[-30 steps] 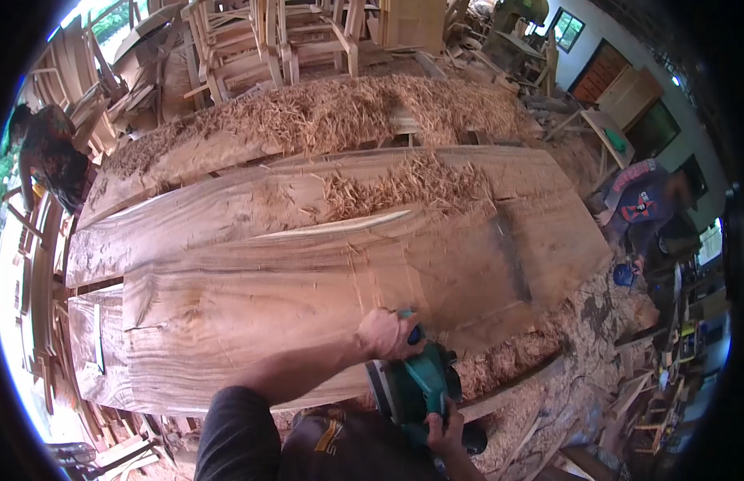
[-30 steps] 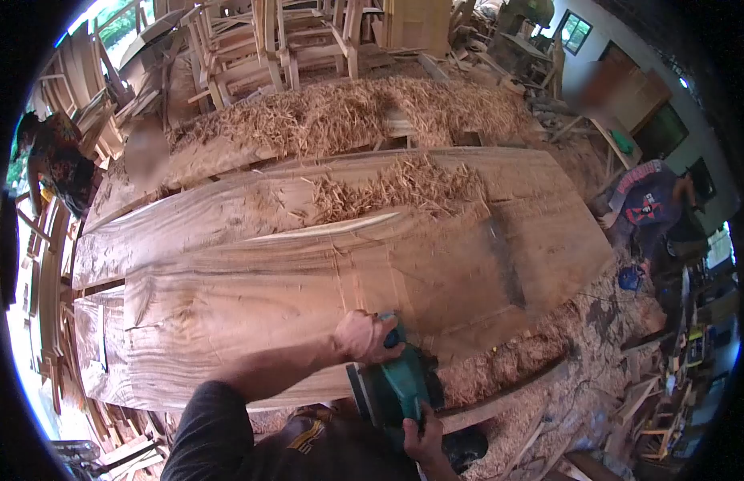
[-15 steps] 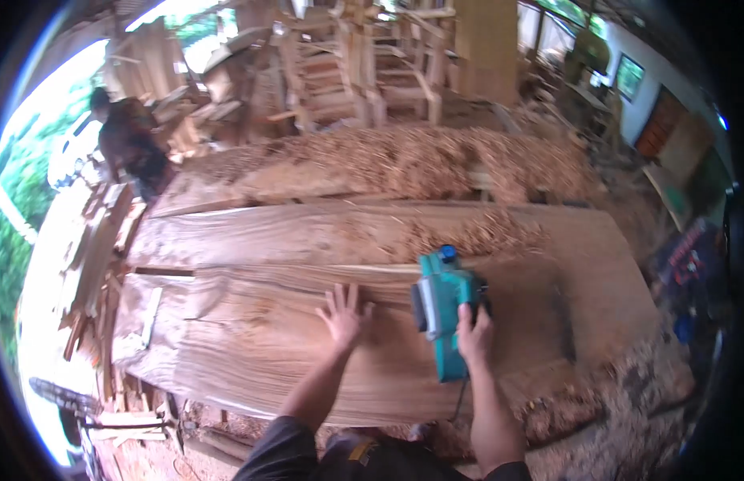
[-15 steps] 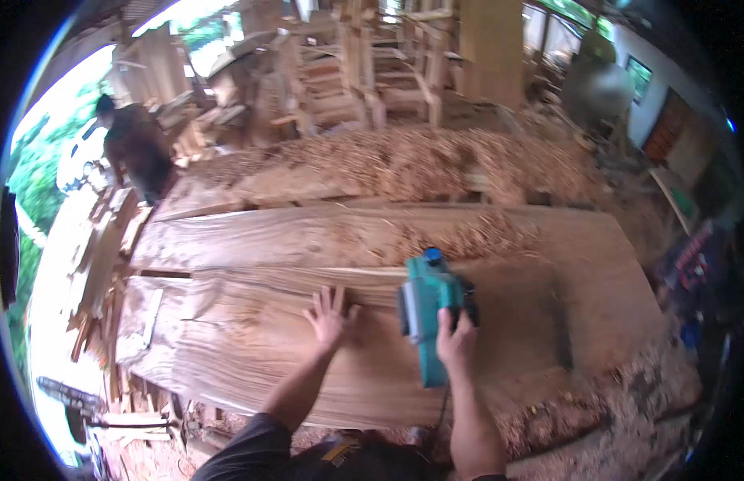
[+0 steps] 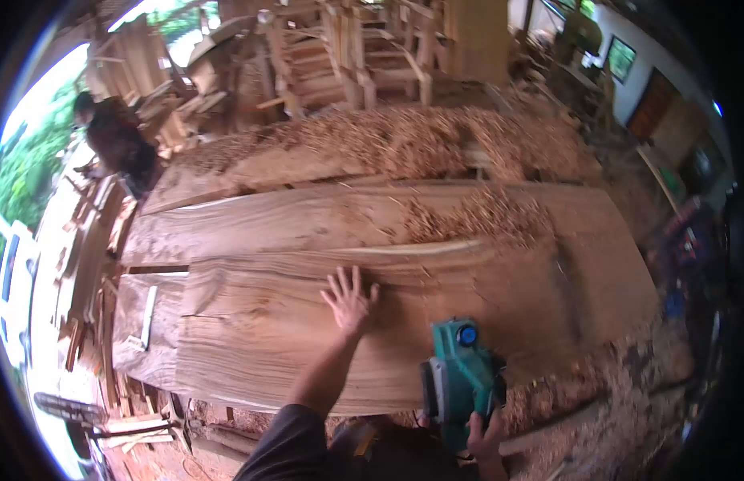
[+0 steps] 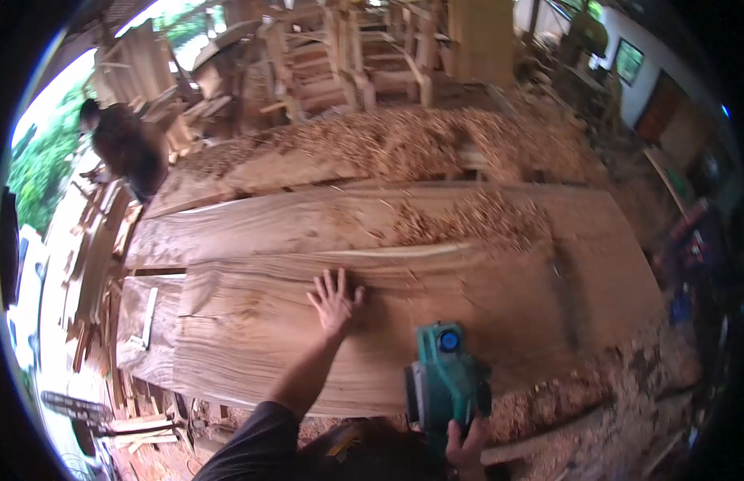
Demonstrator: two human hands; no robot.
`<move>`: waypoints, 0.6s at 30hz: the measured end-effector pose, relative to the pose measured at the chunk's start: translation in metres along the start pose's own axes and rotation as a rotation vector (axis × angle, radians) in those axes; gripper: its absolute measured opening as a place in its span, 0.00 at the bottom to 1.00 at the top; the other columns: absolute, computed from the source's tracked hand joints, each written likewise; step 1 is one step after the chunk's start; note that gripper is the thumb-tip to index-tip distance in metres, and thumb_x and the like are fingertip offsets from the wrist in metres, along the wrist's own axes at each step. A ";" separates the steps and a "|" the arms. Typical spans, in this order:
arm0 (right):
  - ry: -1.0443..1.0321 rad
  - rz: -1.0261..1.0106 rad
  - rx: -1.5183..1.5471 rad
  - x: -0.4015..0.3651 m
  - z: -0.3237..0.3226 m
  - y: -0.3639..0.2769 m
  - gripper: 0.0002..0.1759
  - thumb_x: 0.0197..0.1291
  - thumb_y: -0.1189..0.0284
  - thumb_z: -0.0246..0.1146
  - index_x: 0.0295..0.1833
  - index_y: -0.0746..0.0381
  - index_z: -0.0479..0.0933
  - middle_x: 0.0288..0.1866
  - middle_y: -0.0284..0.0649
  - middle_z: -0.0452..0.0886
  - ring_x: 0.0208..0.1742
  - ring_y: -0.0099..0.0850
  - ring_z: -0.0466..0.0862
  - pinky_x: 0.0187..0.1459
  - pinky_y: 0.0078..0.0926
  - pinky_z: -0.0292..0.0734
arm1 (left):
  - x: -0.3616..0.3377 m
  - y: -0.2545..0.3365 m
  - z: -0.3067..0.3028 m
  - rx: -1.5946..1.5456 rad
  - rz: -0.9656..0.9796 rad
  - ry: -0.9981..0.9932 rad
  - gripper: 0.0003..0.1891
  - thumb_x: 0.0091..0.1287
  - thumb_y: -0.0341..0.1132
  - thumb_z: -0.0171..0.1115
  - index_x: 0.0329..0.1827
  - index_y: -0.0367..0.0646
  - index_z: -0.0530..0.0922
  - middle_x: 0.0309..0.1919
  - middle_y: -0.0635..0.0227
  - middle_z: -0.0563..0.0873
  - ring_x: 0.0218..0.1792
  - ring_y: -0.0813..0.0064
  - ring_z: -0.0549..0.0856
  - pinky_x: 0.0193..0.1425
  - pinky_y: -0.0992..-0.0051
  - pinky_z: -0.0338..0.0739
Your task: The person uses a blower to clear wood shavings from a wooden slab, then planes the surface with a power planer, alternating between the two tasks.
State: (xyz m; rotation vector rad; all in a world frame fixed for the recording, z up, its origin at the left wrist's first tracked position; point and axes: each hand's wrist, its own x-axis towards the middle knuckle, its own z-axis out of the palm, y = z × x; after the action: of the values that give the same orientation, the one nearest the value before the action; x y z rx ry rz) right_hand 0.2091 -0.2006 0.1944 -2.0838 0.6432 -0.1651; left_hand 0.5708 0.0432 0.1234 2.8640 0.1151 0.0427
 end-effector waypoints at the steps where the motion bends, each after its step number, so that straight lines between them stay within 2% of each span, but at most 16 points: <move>1: 0.001 -0.020 0.016 -0.014 -0.005 0.002 0.33 0.66 0.63 0.66 0.68 0.75 0.71 0.56 0.64 0.81 0.58 0.60 0.81 0.60 0.50 0.75 | 0.001 0.003 -0.003 0.006 -0.007 -0.008 0.41 0.76 0.67 0.43 0.86 0.56 0.55 0.86 0.54 0.52 0.85 0.44 0.47 0.83 0.34 0.38; 4: -0.043 0.011 0.145 -0.030 -0.017 -0.033 0.31 0.65 0.64 0.67 0.66 0.75 0.72 0.52 0.63 0.82 0.53 0.61 0.83 0.57 0.49 0.78 | 0.001 0.005 -0.006 0.006 -0.011 -0.037 0.41 0.76 0.67 0.43 0.87 0.55 0.55 0.86 0.53 0.52 0.85 0.43 0.47 0.83 0.34 0.39; 7: 0.026 -0.101 0.032 -0.007 -0.001 -0.021 0.30 0.65 0.64 0.67 0.65 0.75 0.73 0.49 0.61 0.83 0.50 0.60 0.85 0.53 0.49 0.80 | 0.001 0.006 -0.006 0.018 -0.021 -0.036 0.41 0.76 0.67 0.43 0.86 0.54 0.55 0.86 0.52 0.52 0.85 0.43 0.47 0.83 0.35 0.39; 11: -0.006 -0.115 0.036 0.049 0.011 -0.073 0.27 0.67 0.63 0.66 0.64 0.71 0.75 0.48 0.61 0.84 0.48 0.60 0.86 0.50 0.49 0.80 | 0.001 0.007 -0.005 0.028 -0.025 -0.026 0.41 0.76 0.66 0.44 0.86 0.53 0.57 0.86 0.52 0.52 0.85 0.42 0.46 0.84 0.37 0.40; 16: 0.119 -0.193 -0.024 0.117 0.040 -0.100 0.26 0.70 0.59 0.65 0.65 0.67 0.76 0.45 0.60 0.86 0.46 0.63 0.86 0.45 0.51 0.82 | -0.001 0.011 -0.013 0.017 -0.027 -0.022 0.40 0.76 0.64 0.46 0.86 0.53 0.57 0.86 0.52 0.52 0.85 0.44 0.47 0.85 0.40 0.41; 18: 0.110 -0.243 0.053 0.152 0.049 -0.118 0.26 0.72 0.56 0.63 0.63 0.66 0.76 0.46 0.61 0.86 0.48 0.63 0.86 0.47 0.53 0.81 | -0.001 0.011 -0.011 0.017 -0.034 -0.016 0.40 0.76 0.63 0.46 0.86 0.53 0.58 0.86 0.52 0.52 0.85 0.43 0.47 0.85 0.40 0.41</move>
State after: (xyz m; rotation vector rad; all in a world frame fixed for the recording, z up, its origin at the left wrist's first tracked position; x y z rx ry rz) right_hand 0.4014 -0.1883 0.2430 -2.1076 0.4433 -0.4333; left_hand 0.5705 0.0356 0.1371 2.8783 0.1623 0.0119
